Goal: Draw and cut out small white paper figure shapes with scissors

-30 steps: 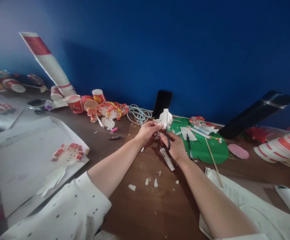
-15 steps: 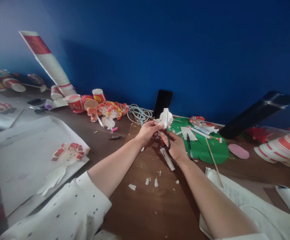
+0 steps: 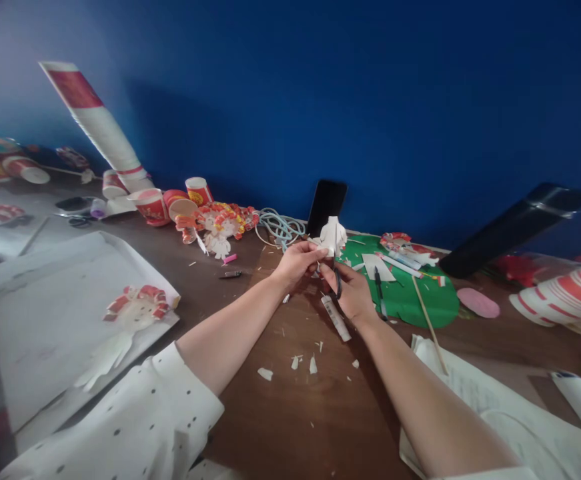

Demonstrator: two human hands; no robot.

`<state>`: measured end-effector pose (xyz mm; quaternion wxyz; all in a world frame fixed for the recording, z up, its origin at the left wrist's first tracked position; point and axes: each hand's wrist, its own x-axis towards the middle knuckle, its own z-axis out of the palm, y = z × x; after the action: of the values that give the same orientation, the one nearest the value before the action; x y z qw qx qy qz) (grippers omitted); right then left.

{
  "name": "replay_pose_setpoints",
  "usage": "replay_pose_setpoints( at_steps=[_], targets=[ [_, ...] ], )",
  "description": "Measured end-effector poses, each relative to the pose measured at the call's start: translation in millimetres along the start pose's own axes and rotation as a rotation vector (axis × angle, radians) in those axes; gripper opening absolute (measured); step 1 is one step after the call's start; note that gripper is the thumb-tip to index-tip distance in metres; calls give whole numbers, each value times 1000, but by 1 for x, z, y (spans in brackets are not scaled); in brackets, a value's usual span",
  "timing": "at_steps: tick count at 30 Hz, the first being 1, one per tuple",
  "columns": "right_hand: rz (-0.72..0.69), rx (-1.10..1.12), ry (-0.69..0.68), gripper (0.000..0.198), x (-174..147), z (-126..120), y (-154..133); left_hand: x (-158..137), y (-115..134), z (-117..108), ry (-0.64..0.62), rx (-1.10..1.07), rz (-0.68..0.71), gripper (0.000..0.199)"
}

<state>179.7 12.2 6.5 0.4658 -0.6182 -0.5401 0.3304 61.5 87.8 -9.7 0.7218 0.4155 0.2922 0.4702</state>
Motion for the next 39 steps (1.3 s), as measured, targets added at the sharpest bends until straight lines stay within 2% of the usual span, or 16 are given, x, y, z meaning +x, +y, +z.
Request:
replay_pose_setpoints(
  at_steps=[5,9,14,17,20,24,31,39],
  targets=[
    [49,35,-10,42,-1,1,0,2,1,-2,13,-6,48,30],
    [91,91,-36,47,-1,3,3,2,7,-5,90,-20,87,29],
    [73,117,-40,49,-1,3,5,2,13,-9,155,-55,100,32],
    [49,182,45,46,4,-1,7,3,12,-9,134,-38,116,32],
    [52,369,168,49,12,-7,7,2,10,-6,79,14,118,32],
    [125,563,206,51,20,-12,2,0,5,-3,3,73,108,31],
    [103,552,267,34,19,-10,1,-3,-2,0,-76,154,44,27],
    [92,543,321,28,20,-12,2,-4,4,3,-30,1,-90,15]
  ],
)
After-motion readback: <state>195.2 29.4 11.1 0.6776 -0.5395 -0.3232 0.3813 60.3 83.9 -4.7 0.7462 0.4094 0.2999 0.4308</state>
